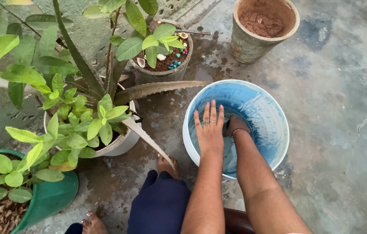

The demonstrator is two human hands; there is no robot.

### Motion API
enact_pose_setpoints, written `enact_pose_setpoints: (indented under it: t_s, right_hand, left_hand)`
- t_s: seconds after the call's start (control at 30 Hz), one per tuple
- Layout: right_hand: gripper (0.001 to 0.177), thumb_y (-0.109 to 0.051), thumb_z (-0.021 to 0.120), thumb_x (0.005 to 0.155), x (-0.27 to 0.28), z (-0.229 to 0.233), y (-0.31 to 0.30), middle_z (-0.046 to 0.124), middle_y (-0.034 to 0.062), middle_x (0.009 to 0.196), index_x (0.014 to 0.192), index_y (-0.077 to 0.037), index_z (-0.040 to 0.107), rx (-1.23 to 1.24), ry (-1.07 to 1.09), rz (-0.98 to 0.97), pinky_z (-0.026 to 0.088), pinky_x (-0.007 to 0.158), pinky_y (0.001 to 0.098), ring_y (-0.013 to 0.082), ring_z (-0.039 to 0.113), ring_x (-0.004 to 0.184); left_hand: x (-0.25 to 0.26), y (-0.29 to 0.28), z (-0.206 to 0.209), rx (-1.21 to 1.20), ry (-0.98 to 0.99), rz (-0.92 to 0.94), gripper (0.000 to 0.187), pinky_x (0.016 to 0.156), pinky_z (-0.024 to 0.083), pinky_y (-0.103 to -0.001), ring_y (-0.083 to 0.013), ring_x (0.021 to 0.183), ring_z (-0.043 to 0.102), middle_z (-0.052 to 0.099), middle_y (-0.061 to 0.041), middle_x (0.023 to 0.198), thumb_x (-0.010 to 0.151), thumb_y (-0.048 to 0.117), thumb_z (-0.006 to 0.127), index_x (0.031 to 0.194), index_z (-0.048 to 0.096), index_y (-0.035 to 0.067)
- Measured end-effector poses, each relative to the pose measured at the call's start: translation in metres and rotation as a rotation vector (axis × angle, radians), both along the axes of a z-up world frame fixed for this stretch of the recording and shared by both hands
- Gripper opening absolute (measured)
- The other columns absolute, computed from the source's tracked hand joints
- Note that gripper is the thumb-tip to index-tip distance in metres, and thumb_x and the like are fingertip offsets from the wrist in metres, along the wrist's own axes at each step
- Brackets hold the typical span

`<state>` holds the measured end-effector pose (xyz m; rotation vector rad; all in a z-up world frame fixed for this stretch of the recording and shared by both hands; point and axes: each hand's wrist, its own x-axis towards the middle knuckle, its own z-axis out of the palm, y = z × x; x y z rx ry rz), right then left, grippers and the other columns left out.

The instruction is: The person uses a small metal cup to scoop water from a bucket and pour it onto several potted plants by hand.

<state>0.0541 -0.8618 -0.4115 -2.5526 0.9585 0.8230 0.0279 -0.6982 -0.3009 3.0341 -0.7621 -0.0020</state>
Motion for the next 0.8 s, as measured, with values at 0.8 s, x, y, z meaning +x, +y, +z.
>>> enact_pose_setpoints:
  t_s: [0.8]
  right_hand:
    - [0.099, -0.032, 0.095, 0.060, 0.003, -0.036, -0.015, 0.048, 0.0169, 0.150, 0.146, -0.022, 0.049, -0.011, -0.097, 0.196, 0.046, 0.112, 0.0473, 0.0397, 0.052, 0.137]
  left_hand:
    - [-0.001, 0.005, 0.004, -0.025, -0.003, 0.022, 0.083, 0.124, 0.000, -0.059, -0.0253, 0.158, 0.004, 0.003, -0.005, 0.173, 0.092, 0.013, 0.052, 0.165, 0.014, 0.023]
